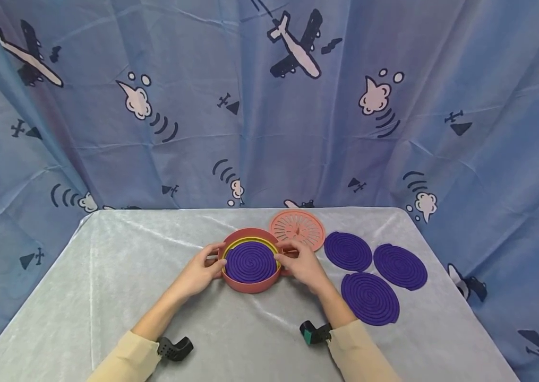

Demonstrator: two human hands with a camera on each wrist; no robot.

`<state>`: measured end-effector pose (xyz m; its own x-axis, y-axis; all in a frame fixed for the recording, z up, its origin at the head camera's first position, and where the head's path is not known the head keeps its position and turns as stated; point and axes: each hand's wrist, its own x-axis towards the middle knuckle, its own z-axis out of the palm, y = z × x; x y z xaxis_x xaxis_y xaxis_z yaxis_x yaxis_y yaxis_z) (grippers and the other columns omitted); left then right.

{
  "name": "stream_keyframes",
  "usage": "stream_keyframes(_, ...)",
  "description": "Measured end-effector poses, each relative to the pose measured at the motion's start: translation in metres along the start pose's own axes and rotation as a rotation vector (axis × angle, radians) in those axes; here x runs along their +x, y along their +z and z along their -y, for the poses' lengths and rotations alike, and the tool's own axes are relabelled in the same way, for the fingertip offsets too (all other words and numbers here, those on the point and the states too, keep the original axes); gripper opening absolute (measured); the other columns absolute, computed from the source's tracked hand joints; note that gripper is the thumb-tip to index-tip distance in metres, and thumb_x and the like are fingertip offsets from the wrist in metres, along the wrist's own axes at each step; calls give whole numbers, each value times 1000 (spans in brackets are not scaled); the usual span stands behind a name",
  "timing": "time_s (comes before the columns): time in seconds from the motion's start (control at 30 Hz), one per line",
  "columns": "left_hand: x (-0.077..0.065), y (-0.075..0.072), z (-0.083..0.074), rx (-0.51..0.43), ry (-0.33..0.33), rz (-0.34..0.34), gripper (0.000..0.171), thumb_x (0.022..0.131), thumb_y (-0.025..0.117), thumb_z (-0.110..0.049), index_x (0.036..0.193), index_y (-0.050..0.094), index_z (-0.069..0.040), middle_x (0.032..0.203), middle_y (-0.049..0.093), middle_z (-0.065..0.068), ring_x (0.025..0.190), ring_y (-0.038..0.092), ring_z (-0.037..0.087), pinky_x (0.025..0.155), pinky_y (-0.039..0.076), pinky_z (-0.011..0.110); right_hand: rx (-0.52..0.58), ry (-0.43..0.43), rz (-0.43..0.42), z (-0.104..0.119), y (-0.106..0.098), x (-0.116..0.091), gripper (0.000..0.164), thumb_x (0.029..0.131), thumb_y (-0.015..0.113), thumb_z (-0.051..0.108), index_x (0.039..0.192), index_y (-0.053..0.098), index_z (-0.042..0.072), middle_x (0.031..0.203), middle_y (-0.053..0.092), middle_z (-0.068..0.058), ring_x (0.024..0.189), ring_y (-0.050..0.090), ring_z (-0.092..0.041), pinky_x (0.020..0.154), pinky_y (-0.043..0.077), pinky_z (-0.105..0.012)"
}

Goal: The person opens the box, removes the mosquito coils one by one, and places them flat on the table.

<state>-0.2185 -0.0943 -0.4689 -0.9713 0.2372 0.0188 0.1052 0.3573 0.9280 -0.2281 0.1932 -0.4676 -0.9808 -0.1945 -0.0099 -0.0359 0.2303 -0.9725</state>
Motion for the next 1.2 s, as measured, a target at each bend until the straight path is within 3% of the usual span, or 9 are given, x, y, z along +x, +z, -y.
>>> stream_keyframes(0.3, 0, 0, -1, 21, 13, -6, 46, 101, 61, -13, 145, 52, -7, 137, 56, 22, 121, 61, 34, 85, 59, 35, 21, 10, -2, 4, 0, -2, 39, 97, 69, 7, 131, 59, -7, 129, 55, -26, 103, 60, -27, 78, 61, -46)
stream_keyframes(0.63, 3, -8, -12, 239, 81, -3, 44, 98, 65, -13, 140, 56, -3, 130, 62, 20, 113, 66, 34, 100, 50, 51, 19, 12, 9, 4, 0, -1, 41, 97, 70, 11, 133, 59, -4, 131, 55, -25, 105, 61, -27, 79, 61, -43)
stream_keyframes(0.8, 6, -12, -22, 375, 112, 14, 44, 98, 65, -16, 140, 57, -4, 133, 61, 19, 117, 63, 34, 102, 47, 53, 20, 14, 1, 5, -1, -2, 40, 97, 70, 10, 133, 59, -5, 129, 55, -26, 104, 61, -28, 79, 61, -44)
stream_keyframes(0.97, 11, -14, -35, 502, 167, -28, 40, 99, 65, -19, 136, 61, -5, 130, 63, 17, 120, 60, 33, 102, 48, 52, 19, 18, 4, 5, -1, -3, 41, 97, 70, 11, 133, 58, -5, 129, 56, -26, 105, 61, -30, 81, 61, -45)
stream_keyframes(1.2, 19, -7, -53, 537, 277, -73, 33, 99, 63, -18, 128, 66, -2, 123, 67, 15, 117, 61, 30, 101, 49, 48, 23, 22, 5, 4, -1, -3, 41, 97, 70, 11, 133, 59, -4, 130, 56, -26, 105, 61, -29, 81, 61, -46)
